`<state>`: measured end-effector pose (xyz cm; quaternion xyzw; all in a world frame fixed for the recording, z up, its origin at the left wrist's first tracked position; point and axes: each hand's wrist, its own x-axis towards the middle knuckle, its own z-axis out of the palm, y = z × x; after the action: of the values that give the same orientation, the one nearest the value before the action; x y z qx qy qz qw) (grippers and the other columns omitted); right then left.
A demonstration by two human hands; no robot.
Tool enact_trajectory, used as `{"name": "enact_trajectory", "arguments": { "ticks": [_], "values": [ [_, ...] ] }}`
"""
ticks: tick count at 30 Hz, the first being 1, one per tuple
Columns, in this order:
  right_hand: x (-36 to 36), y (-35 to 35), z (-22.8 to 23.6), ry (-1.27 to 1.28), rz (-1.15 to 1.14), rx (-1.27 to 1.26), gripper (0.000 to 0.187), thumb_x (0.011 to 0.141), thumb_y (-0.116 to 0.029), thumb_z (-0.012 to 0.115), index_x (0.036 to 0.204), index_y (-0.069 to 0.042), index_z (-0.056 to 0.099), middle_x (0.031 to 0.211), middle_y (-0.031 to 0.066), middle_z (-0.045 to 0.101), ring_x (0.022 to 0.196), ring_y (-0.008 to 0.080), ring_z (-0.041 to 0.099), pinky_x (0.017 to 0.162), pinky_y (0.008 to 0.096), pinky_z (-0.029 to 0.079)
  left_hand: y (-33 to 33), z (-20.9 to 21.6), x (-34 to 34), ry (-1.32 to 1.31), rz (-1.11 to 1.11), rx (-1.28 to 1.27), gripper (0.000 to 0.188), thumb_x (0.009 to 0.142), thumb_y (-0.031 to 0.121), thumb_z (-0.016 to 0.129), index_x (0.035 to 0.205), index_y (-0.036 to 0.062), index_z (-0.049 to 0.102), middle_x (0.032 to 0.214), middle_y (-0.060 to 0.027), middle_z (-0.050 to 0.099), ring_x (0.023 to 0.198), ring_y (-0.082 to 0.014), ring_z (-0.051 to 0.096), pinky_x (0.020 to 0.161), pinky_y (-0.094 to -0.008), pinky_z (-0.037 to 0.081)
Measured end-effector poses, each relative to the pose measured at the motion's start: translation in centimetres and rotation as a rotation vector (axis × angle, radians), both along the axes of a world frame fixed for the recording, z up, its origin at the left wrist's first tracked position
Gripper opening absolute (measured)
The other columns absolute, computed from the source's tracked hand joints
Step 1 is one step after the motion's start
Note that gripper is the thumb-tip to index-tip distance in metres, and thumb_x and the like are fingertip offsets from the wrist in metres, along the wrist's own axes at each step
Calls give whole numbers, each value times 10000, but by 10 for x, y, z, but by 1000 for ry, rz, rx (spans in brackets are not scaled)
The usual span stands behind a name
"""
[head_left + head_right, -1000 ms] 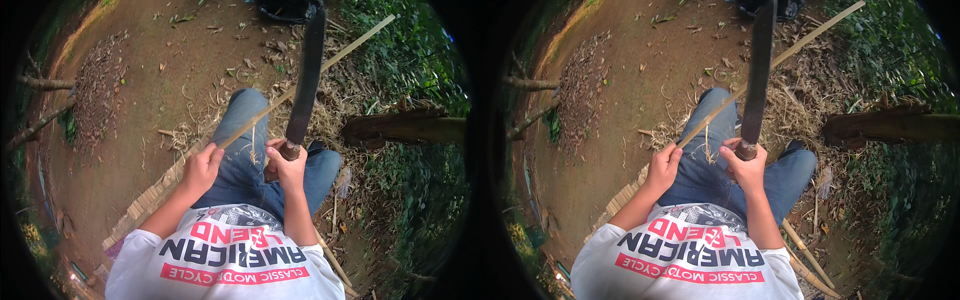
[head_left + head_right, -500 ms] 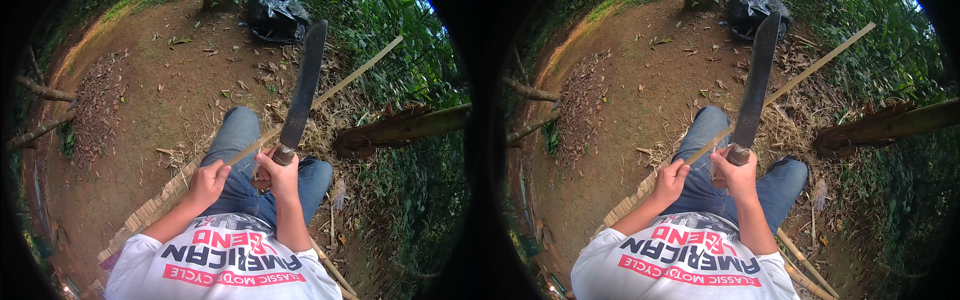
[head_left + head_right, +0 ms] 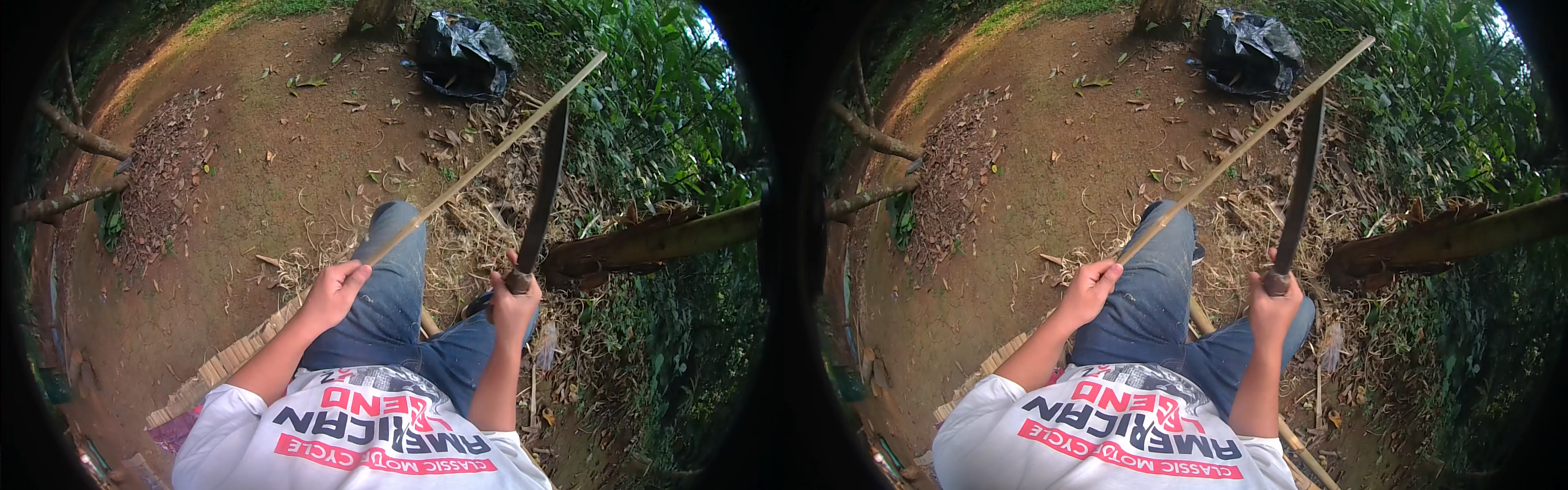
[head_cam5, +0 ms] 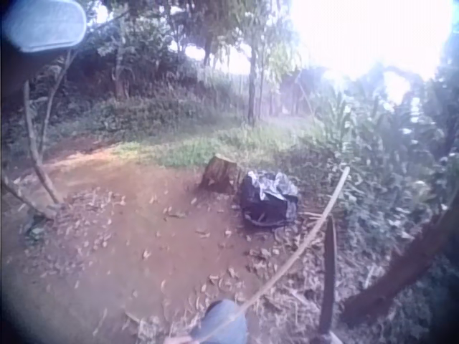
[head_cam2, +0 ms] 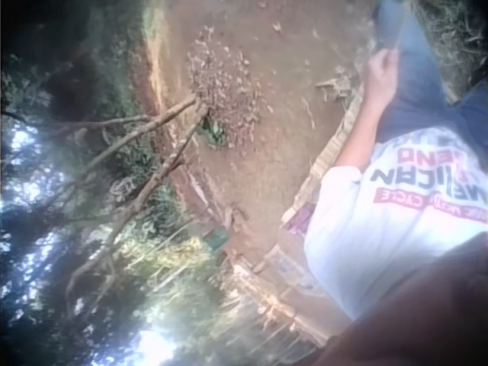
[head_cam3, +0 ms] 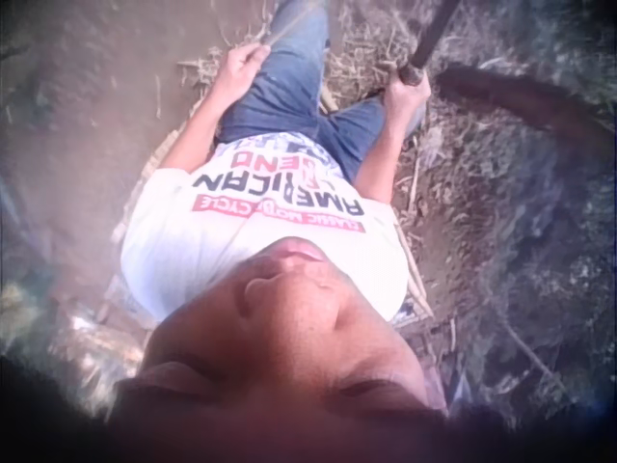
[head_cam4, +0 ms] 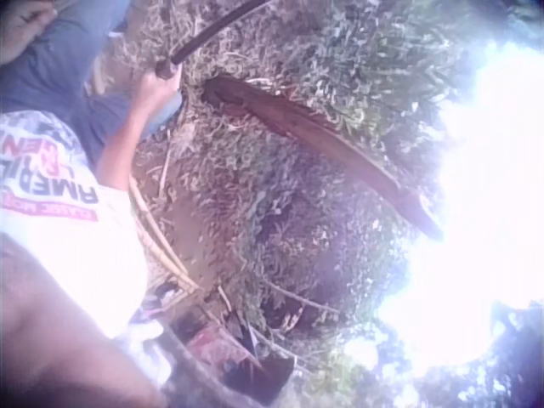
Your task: The person uses a large knife to peel shavings from a thin wooden stick while sitting outdoors.
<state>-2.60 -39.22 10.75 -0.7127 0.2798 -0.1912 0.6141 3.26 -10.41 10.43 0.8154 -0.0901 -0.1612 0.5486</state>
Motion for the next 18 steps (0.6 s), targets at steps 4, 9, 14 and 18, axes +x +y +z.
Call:
{"name": "enact_trajectory", "arguments": {
  "ticks": [4, 9, 14, 18],
  "values": [
    [-7, -35, -10, 75, -74, -251, 149, 776, 37, 666, 909, 3, 608, 667, -18, 538, 586, 63, 486, 552, 243, 394, -5, 13, 13, -33, -10, -20, 375, 965, 295, 583, 719, 26, 496, 583, 12, 405, 569, -72, 360, 513, -273, 324],
    [-24, -23, -18, 117, -24, -2, 89, 788, 53, 643, 857, 18, 600, 688, 43, 615, 502, 78, 524, 462, 236, 408, -5, 17, 23, -63, 9, 46, 301, 912, 238, 651, 755, -4, 564, 577, -36, 440, 569, -103, 368, 528, -301, 349],
    [-34, -14, -31, -70, -29, 185, 115, 786, 83, 635, 797, -1, 558, 768, 142, 677, 469, 90, 535, 422, 233, 418, -1, 2, 26, -54, -36, 89, 301, 925, 272, 624, 797, -1, 626, 596, -66, 537, 573, -105, 473, 550, -313, 391],
    [-34, -17, -30, -87, 43, 197, 114, 806, 64, 627, 808, -16, 545, 723, 123, 662, 464, 79, 518, 421, 231, 408, 7, -15, 25, -28, -77, 162, 340, 943, 327, 580, 846, 14, 670, 660, -128, 624, 603, -201, 599, 586, -349, 438]
  ]
}}
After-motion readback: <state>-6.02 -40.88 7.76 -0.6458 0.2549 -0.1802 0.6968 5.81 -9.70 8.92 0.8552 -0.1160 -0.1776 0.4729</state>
